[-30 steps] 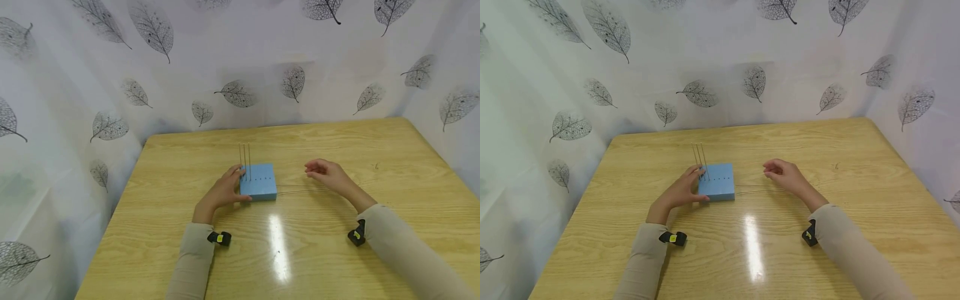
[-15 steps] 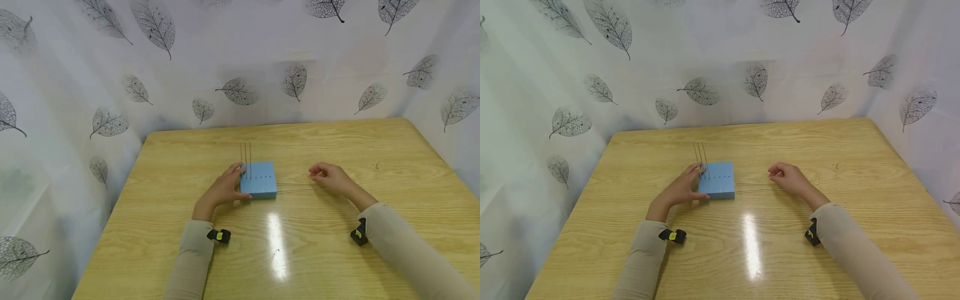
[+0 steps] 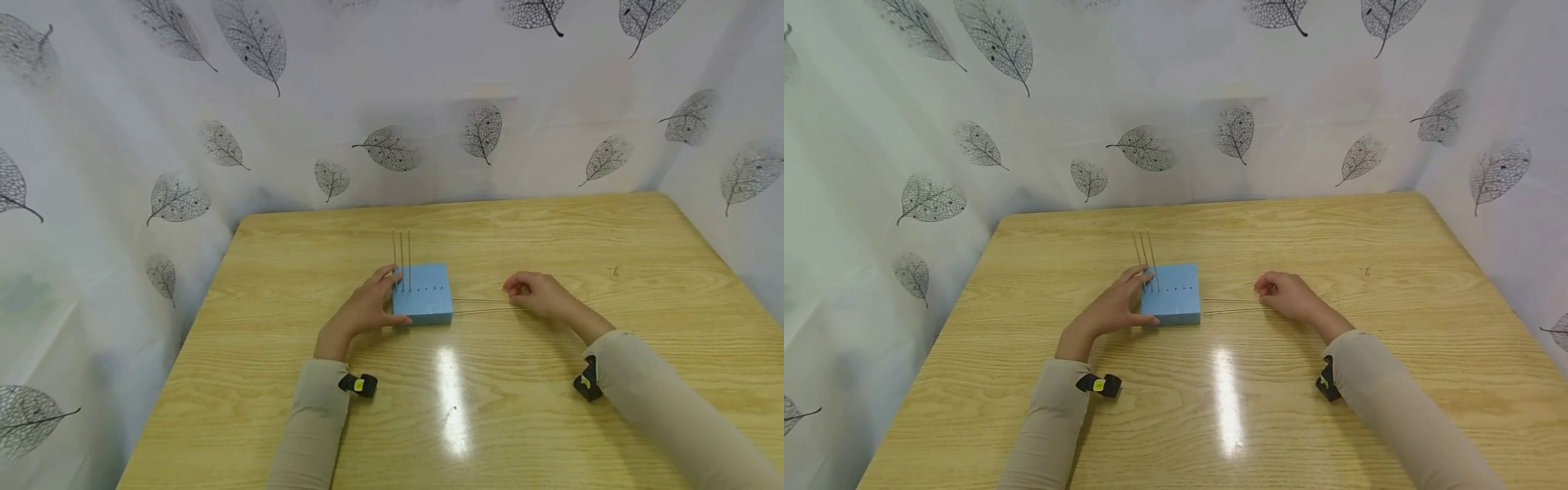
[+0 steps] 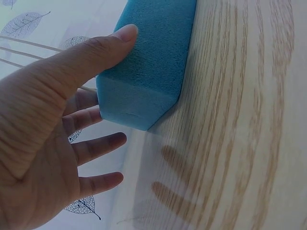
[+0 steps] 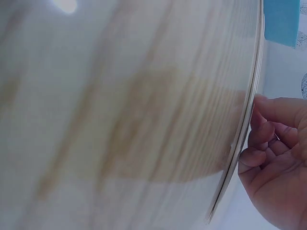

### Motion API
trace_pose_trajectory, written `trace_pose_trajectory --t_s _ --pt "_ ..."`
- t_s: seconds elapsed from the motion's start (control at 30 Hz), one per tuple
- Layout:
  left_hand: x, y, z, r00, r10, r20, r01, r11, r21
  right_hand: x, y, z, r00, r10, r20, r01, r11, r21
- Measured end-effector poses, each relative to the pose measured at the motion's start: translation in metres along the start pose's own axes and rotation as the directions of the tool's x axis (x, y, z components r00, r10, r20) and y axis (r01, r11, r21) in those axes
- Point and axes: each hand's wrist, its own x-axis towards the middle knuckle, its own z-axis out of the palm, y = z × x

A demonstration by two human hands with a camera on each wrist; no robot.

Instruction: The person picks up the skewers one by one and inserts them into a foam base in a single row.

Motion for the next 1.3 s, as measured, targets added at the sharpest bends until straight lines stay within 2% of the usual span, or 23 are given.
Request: trace_pose_trajectory --t_s 0.63,1.07,1.3 --pt "0.000 0.000 0.002 1.000 0.005 -0.010 -0.005 1.000 -0.010 -0.003 -0.006 -0.004 0.997 -0.075 0.033 0.077 0.994 -0.075" --pt "-0.001 0.000 0.001 1.000 -0.002 -0.008 0.002 1.000 -0.008 0.001 -0.027 -0.026 0.993 -0.113 -0.030 0.112 0.993 -0.021" --pt "-0.001 -0.001 0.002 1.000 -0.001 -0.009 0.001 1.000 0.009 0.007 -0.046 -0.024 0.977 -0.165 -0.132 0.173 0.983 0.052"
